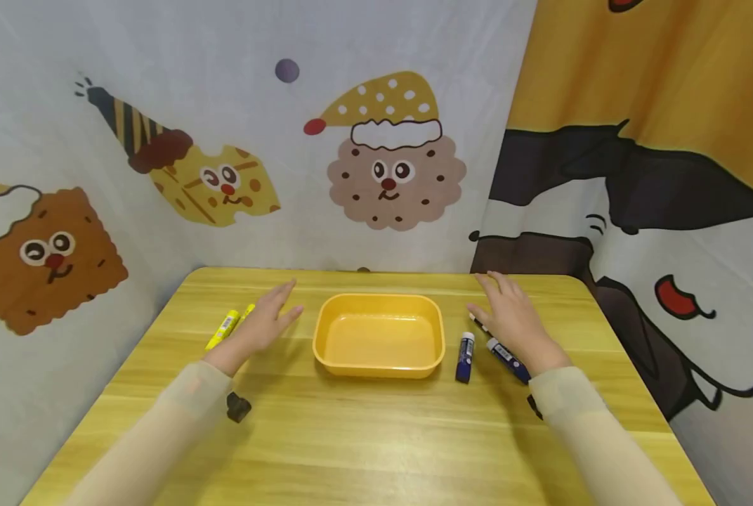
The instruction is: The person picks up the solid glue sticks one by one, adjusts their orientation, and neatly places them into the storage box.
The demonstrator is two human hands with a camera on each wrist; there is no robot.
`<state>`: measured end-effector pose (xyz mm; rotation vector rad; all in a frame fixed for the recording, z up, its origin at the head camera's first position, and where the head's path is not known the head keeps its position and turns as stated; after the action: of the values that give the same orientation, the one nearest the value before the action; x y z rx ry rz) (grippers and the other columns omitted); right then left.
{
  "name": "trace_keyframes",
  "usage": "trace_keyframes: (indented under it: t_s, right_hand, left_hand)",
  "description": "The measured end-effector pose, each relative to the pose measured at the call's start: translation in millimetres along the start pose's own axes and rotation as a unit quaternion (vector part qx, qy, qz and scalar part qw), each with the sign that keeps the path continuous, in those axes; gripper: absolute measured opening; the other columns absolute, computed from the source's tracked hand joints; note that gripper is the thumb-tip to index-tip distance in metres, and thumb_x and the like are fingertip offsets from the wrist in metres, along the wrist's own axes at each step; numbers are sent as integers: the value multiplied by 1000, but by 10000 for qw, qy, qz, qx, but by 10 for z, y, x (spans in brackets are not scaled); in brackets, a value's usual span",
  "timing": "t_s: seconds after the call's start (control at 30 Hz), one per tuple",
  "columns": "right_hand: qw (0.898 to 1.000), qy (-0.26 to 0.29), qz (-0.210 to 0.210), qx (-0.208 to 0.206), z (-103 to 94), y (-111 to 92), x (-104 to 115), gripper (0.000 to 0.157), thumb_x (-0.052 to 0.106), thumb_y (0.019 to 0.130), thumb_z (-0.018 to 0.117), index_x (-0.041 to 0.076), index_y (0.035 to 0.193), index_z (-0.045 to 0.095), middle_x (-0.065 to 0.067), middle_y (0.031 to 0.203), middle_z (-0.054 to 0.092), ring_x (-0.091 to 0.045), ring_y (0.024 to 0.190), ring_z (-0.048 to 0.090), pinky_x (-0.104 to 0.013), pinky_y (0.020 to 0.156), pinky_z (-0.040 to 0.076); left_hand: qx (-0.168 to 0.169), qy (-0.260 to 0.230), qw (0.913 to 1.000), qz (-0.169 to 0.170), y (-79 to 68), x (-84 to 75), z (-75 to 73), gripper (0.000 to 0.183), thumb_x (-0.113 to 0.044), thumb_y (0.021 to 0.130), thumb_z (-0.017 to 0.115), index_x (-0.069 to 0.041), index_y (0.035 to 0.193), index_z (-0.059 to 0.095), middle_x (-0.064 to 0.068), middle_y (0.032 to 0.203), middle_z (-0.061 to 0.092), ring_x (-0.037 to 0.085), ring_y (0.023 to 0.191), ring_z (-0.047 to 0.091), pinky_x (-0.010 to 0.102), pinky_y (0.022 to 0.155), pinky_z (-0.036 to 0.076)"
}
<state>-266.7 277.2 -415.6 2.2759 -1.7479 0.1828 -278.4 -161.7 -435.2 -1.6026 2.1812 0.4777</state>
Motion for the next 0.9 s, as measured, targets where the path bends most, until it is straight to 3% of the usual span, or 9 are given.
trace_keyframes:
  t_s: [0.17,0.3,0.6,0.7,0.9]
  right_hand:
    - [9990,203,366,-146,90,-113,64,70,49,94,50,5,146,32,-27,143,31,-49,128,29,-66,100,29]
    - [9965,543,632,-2,199,-196,136,70,44,94,53,1,145,33,-31,140,30,-51,126,30,-65,100,31]
    - [9806,1022,1436,861,470,-313,238,74,37,93,55,-3,147,25,-37,140,24,-55,117,43,-62,88,43]
    - [9768,1037,1574,1014,545,-344,248,74,33,92,57,-6,146,25,-39,140,20,-57,118,40,-63,89,43]
    - [9732,1173,1651,1093,684,-371,268,76,29,89,60,-11,143,25,-39,135,23,-55,115,43,-61,90,43]
  left_hand:
    - [17,-1173,9922,-432,-42,0,146,65,-47,99,38,-11,151,21,20,144,37,37,125,43,53,99,40]
    - [-90,-1732,9816,-798,-26,-27,269,57,-37,100,42,-5,147,32,20,131,49,34,111,53,44,88,49]
    - [-149,-2725,9505,-1482,-20,-135,491,49,-21,100,45,1,143,36,23,123,54,32,102,59,40,79,54]
    - [-128,-3005,9386,-1688,-47,-172,540,49,-18,99,45,-1,144,36,21,123,53,28,98,58,41,78,55]
    - [-186,-3336,9247,-1822,-75,-203,599,47,-11,98,45,-1,143,37,19,120,52,20,86,57,42,78,55]
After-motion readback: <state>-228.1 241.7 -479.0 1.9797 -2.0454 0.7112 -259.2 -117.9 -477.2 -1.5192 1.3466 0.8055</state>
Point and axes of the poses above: each hand's wrist, its own y-axis towards the middle knuckle, its own z-axis out of the palm, x = y × z, the point moved 4 cm from there along y, towards the middle knuckle
